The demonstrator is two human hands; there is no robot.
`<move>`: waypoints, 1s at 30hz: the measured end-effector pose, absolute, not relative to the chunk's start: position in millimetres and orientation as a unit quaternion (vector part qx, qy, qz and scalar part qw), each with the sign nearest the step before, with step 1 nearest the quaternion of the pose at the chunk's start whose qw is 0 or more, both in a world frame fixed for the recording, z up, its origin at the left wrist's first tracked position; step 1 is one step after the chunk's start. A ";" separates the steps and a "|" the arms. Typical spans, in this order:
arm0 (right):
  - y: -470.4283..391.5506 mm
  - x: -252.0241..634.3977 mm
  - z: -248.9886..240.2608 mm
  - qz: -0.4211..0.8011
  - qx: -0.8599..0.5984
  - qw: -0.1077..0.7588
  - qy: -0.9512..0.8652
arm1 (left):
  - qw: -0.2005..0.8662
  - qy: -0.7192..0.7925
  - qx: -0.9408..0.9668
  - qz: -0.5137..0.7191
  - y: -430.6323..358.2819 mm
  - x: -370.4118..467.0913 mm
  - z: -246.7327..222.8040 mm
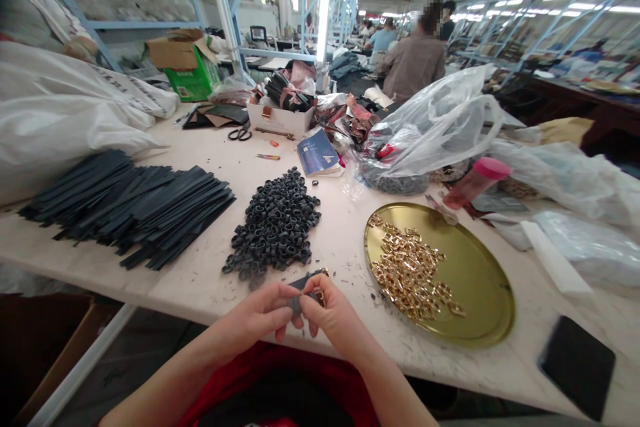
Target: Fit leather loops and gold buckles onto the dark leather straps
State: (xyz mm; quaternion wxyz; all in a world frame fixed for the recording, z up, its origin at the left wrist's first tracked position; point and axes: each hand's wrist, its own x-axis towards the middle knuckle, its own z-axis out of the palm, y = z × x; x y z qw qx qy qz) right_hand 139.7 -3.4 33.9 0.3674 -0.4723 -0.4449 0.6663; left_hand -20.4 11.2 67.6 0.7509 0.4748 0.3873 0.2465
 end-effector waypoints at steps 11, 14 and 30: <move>-6.9 136.0 38.8 0.712 -0.454 0.366 -0.392 | 0.736 0.399 0.486 0.250 8.7 -22.3 64.5; -13.6 138.4 38.3 0.556 -0.522 0.358 -0.539 | 0.719 0.429 0.502 0.217 8.2 -22.4 59.2; -25.7 150.8 22.8 0.438 -0.508 0.285 -0.684 | 0.577 0.452 0.678 0.050 10.2 -27.2 63.0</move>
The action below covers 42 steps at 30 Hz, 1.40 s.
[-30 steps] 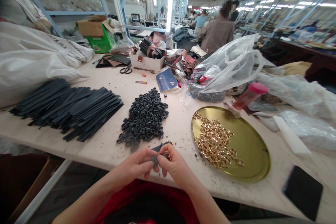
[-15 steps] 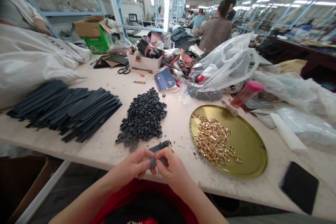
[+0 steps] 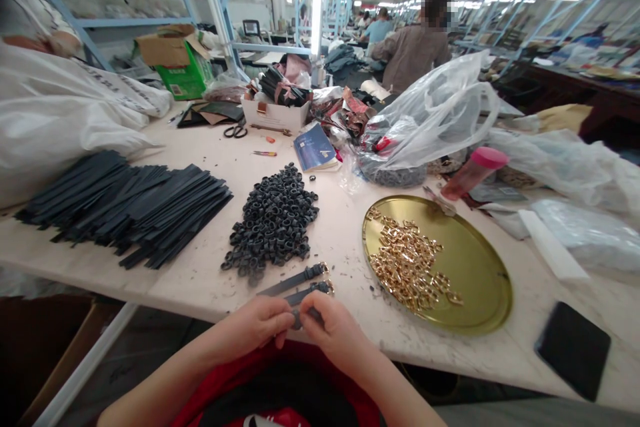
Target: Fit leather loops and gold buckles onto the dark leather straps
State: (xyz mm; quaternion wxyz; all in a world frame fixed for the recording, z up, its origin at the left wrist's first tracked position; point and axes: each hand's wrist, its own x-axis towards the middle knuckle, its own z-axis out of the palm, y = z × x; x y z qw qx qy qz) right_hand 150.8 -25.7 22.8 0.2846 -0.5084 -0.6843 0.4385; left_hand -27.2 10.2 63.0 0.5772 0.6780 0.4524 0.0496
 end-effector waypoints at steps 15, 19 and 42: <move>-9.1 131.7 -9.0 0.294 -0.588 0.341 -0.672 | 0.377 0.456 0.806 0.027 21.8 -10.3 31.3; 11.1 138.4 -16.3 0.137 -0.597 0.273 -0.742 | 0.285 0.494 0.820 0.041 31.5 -7.1 24.1; 18.3 167.1 -53.0 -0.079 -0.535 0.228 -0.809 | -0.093 0.744 0.660 0.047 154.9 -185.1 48.9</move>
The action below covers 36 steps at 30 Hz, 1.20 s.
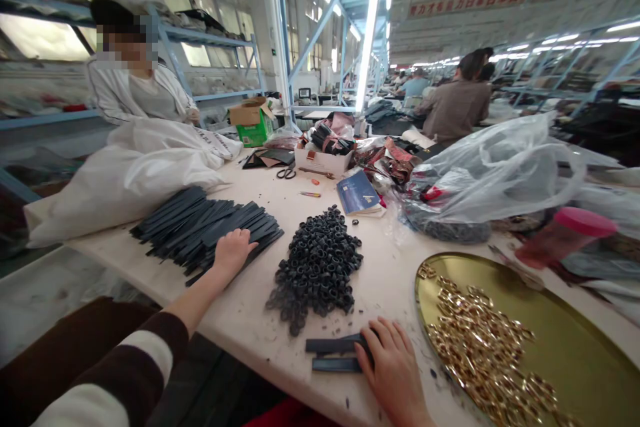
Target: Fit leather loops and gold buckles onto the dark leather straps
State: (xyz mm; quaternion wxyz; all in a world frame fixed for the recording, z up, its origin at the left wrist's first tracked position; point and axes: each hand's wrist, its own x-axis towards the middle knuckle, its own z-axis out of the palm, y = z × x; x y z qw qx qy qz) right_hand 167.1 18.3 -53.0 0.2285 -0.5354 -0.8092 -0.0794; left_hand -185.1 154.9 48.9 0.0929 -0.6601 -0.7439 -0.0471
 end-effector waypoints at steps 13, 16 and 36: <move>55.4 143.8 -1.4 0.062 -0.600 0.258 -0.755 | -0.184 -0.613 -0.757 -0.131 64.1 -79.2 60.0; 79.9 134.2 -3.6 0.099 -0.592 0.230 -0.766 | -0.399 -0.555 -0.697 -0.217 49.7 -56.9 49.8; 78.7 164.3 -16.7 0.175 -0.617 0.274 -0.717 | -0.795 -0.483 -0.255 -0.263 30.0 -25.3 49.2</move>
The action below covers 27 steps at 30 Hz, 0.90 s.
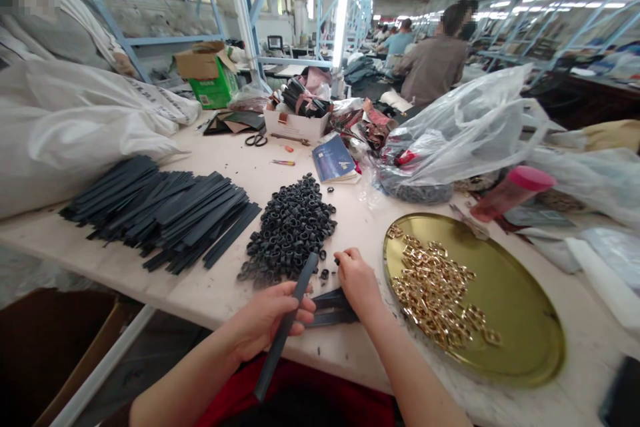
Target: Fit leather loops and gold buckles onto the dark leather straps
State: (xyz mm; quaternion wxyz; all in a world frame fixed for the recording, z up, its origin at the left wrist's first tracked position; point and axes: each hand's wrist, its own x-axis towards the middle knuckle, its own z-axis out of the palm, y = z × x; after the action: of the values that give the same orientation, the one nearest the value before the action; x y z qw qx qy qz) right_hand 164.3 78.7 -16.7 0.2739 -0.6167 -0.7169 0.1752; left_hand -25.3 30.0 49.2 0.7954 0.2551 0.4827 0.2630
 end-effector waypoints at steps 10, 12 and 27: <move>59.5 160.4 5.7 0.404 -0.597 0.386 -0.576 | 0.619 0.477 0.392 0.485 48.8 -30.7 84.1; 48.9 154.1 11.4 0.547 -0.533 0.450 -0.464 | 0.576 0.474 0.390 0.539 49.6 -26.4 89.0; 20.1 126.8 24.3 0.688 -0.387 0.587 -0.178 | 0.516 0.505 0.431 0.541 31.4 -13.9 69.3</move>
State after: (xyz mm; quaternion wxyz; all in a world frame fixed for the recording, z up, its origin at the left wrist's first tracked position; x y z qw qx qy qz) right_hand 126.8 20.1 24.3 0.5874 -0.3865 -0.1784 0.6883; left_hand -13.9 31.4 69.3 0.5160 0.4314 0.5052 0.5407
